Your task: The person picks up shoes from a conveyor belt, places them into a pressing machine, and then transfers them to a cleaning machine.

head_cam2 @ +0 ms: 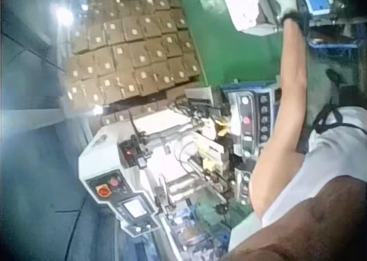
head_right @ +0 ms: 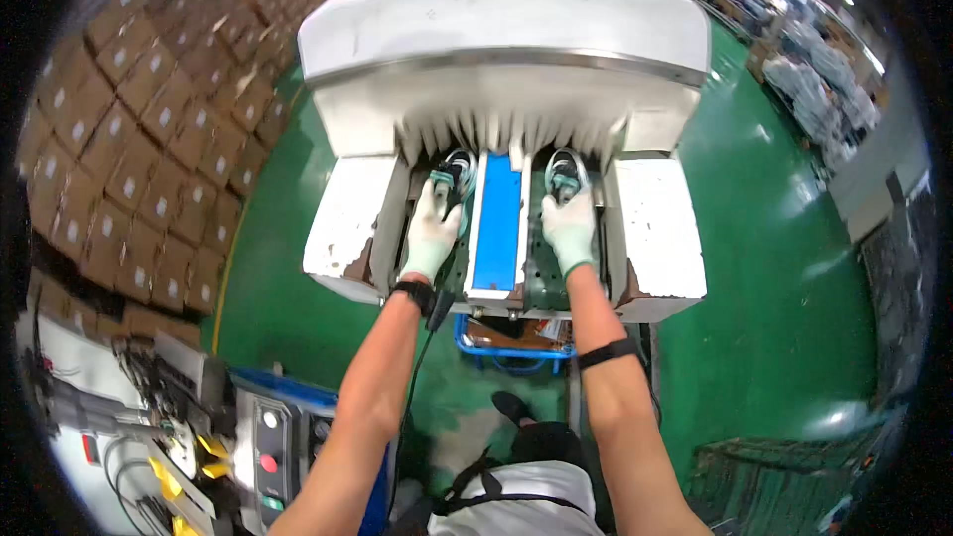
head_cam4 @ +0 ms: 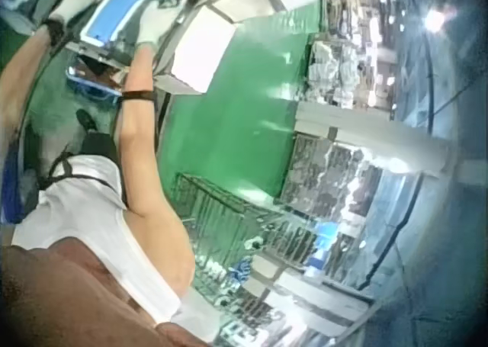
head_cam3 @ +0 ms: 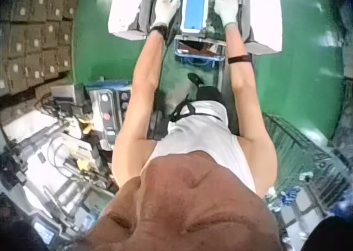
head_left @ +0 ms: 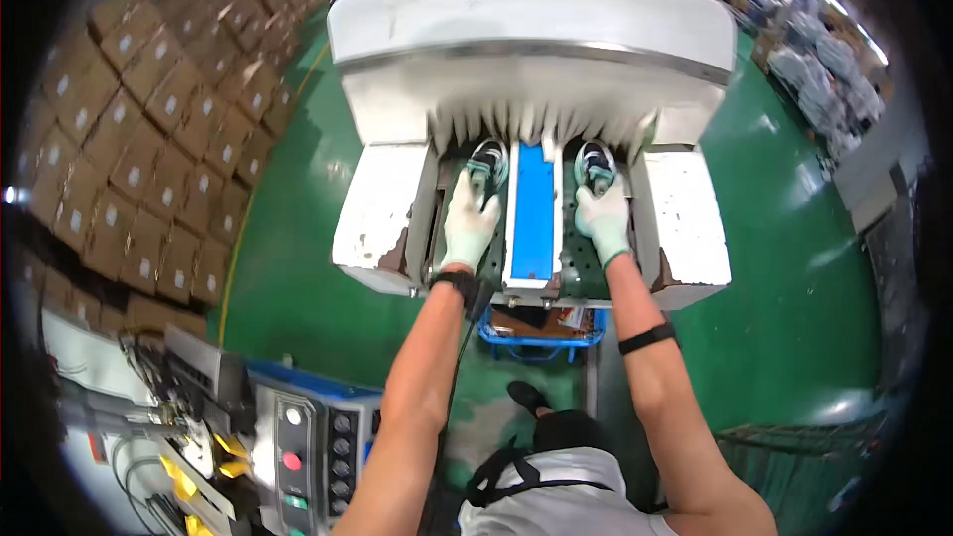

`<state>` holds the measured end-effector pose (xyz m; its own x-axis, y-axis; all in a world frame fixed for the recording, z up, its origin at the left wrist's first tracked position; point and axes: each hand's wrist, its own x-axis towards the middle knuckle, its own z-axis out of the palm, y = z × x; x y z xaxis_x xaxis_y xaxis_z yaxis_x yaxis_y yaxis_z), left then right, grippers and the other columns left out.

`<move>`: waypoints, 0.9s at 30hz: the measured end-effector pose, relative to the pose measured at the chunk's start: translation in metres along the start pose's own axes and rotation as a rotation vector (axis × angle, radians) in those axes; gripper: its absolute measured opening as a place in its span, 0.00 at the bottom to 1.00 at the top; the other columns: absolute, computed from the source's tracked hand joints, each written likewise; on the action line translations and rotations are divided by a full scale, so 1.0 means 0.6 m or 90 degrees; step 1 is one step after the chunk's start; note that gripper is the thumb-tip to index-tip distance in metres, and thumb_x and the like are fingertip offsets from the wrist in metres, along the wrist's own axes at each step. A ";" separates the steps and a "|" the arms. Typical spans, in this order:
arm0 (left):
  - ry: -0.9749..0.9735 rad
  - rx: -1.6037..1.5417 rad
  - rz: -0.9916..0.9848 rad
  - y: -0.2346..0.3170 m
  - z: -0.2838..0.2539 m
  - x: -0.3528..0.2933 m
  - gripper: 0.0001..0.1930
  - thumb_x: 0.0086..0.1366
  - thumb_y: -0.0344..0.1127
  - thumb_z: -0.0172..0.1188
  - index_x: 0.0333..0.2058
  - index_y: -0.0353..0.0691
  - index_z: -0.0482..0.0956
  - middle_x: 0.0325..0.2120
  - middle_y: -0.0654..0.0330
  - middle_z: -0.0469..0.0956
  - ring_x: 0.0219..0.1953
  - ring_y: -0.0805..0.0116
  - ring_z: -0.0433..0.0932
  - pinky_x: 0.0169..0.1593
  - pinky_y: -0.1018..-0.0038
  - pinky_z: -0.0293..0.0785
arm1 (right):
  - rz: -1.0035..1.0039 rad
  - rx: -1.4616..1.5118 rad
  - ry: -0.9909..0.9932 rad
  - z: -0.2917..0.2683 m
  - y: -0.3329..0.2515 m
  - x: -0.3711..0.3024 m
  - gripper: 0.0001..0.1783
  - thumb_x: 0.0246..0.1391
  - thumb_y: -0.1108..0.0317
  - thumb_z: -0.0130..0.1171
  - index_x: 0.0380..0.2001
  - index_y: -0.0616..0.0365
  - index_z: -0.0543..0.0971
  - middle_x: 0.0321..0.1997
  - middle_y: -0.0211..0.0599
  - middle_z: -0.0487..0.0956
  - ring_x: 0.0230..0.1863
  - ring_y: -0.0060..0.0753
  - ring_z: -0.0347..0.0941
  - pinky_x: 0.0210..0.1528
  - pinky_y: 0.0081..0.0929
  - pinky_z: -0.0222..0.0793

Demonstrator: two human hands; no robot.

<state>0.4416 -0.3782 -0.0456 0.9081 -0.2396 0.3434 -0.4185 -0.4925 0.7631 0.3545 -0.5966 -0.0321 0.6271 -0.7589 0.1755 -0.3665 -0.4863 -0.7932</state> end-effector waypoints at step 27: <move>1.065 0.489 -1.729 0.432 0.117 -1.679 0.26 0.60 0.47 0.61 0.52 0.35 0.74 0.50 0.46 0.74 0.51 0.42 0.72 0.59 0.54 0.65 | -0.856 -0.557 -1.185 0.235 0.016 -0.859 0.37 0.53 0.61 0.64 0.61 0.73 0.66 0.64 0.61 0.69 0.66 0.51 0.66 0.68 0.38 0.59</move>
<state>-0.5829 -0.3233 -0.2320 -0.9437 0.3003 0.1390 0.3206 0.9337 0.1592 0.1250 -0.1491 -0.2125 0.1738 0.7097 -0.6827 0.7784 -0.5236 -0.3462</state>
